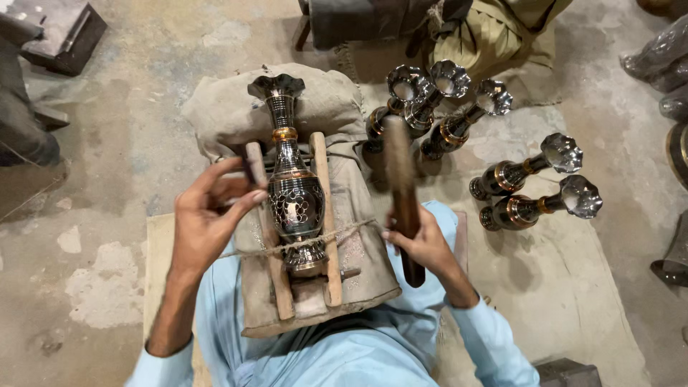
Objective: The person uses a hammer and chisel to engrave decorative patterns on a metal vessel clamped in a wooden jig. The person repeatedly strikes the chisel to create intricate designs on the vessel's surface.
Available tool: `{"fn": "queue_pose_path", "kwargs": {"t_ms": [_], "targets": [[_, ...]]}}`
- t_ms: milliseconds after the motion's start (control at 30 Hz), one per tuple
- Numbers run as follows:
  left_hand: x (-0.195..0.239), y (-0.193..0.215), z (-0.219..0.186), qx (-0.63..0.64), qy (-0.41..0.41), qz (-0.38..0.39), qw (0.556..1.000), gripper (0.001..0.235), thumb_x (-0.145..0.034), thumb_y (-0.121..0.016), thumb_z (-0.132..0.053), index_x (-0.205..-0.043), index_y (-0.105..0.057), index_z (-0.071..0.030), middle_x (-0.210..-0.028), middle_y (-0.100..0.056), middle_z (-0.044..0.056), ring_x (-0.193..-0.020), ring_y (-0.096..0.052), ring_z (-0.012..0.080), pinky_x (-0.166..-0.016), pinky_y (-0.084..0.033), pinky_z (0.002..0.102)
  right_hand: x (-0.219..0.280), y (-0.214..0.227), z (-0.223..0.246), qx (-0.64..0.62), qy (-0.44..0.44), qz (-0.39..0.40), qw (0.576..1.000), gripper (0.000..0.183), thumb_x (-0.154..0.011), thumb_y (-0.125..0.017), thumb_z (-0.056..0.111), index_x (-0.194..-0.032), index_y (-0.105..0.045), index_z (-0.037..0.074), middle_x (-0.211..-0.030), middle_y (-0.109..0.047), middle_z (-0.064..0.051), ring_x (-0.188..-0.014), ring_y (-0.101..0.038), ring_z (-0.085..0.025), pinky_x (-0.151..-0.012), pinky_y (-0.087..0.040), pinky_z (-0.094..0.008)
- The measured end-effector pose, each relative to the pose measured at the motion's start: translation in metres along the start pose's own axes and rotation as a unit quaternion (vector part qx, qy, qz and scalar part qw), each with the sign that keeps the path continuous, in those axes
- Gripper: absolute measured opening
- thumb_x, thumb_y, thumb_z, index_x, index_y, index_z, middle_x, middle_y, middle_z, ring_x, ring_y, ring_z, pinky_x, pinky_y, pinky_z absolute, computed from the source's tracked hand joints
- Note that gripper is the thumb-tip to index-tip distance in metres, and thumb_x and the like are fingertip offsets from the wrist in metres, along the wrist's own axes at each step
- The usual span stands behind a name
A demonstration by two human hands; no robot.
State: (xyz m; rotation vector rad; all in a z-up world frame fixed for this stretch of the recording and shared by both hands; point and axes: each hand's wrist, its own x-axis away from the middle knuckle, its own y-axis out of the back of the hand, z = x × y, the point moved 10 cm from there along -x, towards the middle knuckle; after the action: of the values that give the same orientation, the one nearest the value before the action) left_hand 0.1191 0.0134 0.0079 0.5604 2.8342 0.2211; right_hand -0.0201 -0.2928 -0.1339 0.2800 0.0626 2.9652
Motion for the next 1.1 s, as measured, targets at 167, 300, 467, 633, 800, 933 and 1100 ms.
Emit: {"fn": "queue_pose_path", "kwargs": {"t_ms": [167,300,467,633,800,933,1100], "targets": [[0.027,0.000,0.049,0.195,0.163,-0.009,0.967,0.064,-0.082,-0.077,-0.003,-0.141,-0.053,0.000,-0.121,-0.073,0.020,-0.094,-0.077,0.0251,-0.080,-0.067,0.037,-0.025,-0.064,0.048,-0.125,0.040,0.198,0.971,0.062,-0.075,-0.063,-0.016,-0.134,-0.056,0.001,-0.140,-0.061,-0.007,-0.126,-0.063,-0.021,-0.102,-0.059,-0.039],[0.045,-0.013,0.061,0.212,0.218,0.024,0.952,0.064,-0.078,-0.079,-0.006,-0.138,-0.057,0.001,-0.135,-0.068,0.019,-0.088,-0.077,0.0239,-0.073,-0.067,0.038,-0.046,-0.089,0.045,-0.147,-0.005,0.216,0.965,0.073,-0.067,-0.057,-0.015,-0.138,-0.054,0.005,-0.146,-0.056,0.001,-0.127,-0.061,-0.018,-0.097,-0.058,-0.035],[0.049,-0.019,0.060,0.180,0.233,0.051,0.954,0.064,-0.076,-0.081,-0.002,-0.136,-0.059,-0.002,-0.136,-0.066,0.018,-0.090,-0.077,0.0212,-0.072,-0.065,0.034,-0.063,-0.103,0.038,-0.118,-0.003,0.213,0.970,0.064,-0.075,-0.068,-0.012,-0.138,-0.057,-0.006,-0.118,-0.060,-0.009,-0.107,-0.061,-0.021,-0.085,-0.059,-0.039],[0.056,-0.031,0.064,0.207,0.237,0.091,0.945,0.058,-0.078,-0.080,0.000,-0.132,-0.058,-0.002,-0.126,-0.069,0.016,-0.087,-0.076,0.0208,-0.071,-0.065,0.033,-0.049,-0.101,0.068,-0.098,0.083,0.235,0.963,0.071,-0.072,-0.069,-0.005,-0.141,-0.056,0.001,-0.125,-0.061,-0.003,-0.120,-0.057,-0.013,-0.108,-0.049,-0.035],[0.055,-0.030,0.070,0.215,0.230,0.099,0.944,0.057,-0.080,-0.080,0.001,-0.131,-0.056,-0.001,-0.122,-0.068,0.019,-0.090,-0.076,0.0214,-0.073,-0.065,0.034,-0.029,-0.106,0.092,-0.063,0.126,0.273,0.952,0.067,-0.077,-0.071,-0.004,-0.143,-0.056,0.000,-0.129,-0.061,-0.003,-0.126,-0.055,-0.014,-0.118,-0.040,-0.036],[0.043,-0.004,0.068,0.188,0.214,0.018,0.958,0.058,-0.078,-0.078,-0.001,-0.131,-0.055,-0.003,-0.130,-0.071,0.013,-0.091,-0.078,0.0237,-0.076,-0.067,0.037,-0.028,-0.101,0.092,-0.105,0.067,0.245,0.961,0.076,-0.074,-0.068,-0.007,-0.146,-0.049,0.004,-0.136,-0.060,-0.007,-0.137,-0.052,-0.020,-0.123,-0.035,-0.041],[0.029,0.011,0.037,0.191,0.098,-0.046,0.976,0.056,-0.085,-0.077,-0.002,-0.135,-0.053,-0.004,-0.105,-0.078,0.020,-0.095,-0.079,0.0239,-0.083,-0.068,0.037,-0.007,-0.073,0.107,-0.110,0.213,0.202,0.950,0.057,-0.081,-0.062,-0.007,-0.135,-0.052,0.004,-0.153,-0.055,-0.012,-0.144,-0.054,-0.027,-0.124,-0.044,-0.047]]}}
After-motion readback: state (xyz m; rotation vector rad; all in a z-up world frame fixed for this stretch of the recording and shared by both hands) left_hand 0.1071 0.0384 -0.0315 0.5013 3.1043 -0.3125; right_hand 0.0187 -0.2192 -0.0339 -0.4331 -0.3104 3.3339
